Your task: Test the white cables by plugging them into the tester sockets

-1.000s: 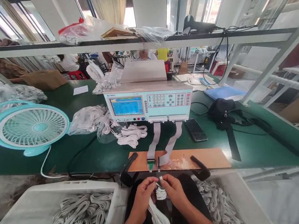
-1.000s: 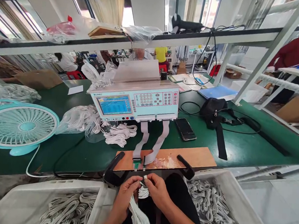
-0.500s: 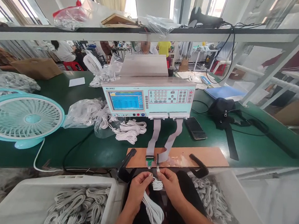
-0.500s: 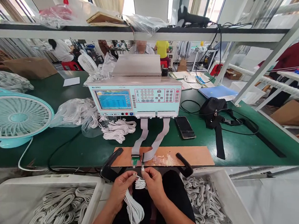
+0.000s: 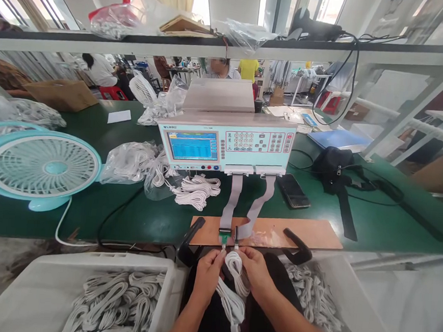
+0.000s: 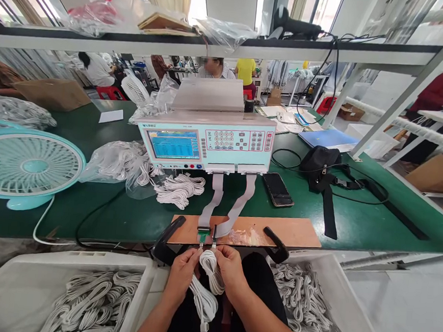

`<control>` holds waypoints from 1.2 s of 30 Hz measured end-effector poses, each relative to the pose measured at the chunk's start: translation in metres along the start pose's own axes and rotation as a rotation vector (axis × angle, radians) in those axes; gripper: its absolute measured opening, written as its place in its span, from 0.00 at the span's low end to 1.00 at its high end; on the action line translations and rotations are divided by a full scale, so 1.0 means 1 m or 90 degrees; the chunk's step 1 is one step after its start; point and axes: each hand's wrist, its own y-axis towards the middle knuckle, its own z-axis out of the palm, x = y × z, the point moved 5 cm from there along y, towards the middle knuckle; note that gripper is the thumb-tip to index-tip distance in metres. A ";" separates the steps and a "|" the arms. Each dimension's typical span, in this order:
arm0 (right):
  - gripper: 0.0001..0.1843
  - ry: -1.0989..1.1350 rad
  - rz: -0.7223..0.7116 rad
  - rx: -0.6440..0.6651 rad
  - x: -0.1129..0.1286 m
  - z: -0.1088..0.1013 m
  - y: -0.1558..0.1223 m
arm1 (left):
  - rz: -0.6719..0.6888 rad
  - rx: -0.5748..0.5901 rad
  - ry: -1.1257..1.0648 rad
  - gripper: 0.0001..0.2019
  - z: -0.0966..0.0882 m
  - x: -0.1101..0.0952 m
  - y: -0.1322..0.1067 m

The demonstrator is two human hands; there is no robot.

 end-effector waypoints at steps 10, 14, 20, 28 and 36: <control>0.18 0.006 0.005 0.038 0.006 0.003 -0.004 | -0.004 -0.090 -0.153 0.19 0.010 0.003 -0.004; 0.17 -0.026 0.009 0.047 0.008 0.004 -0.005 | -0.011 -0.079 -0.146 0.20 0.010 0.004 -0.001; 0.18 -0.087 0.031 0.048 0.002 -0.003 0.003 | 0.021 -0.116 -0.085 0.22 0.005 0.004 0.003; 0.19 -0.067 0.052 0.026 -0.008 -0.011 0.011 | 0.042 -0.094 -0.034 0.20 0.000 -0.011 0.001; 0.19 -0.089 0.048 -0.004 -0.009 -0.014 0.011 | 0.047 -0.092 -0.032 0.20 -0.002 -0.014 -0.001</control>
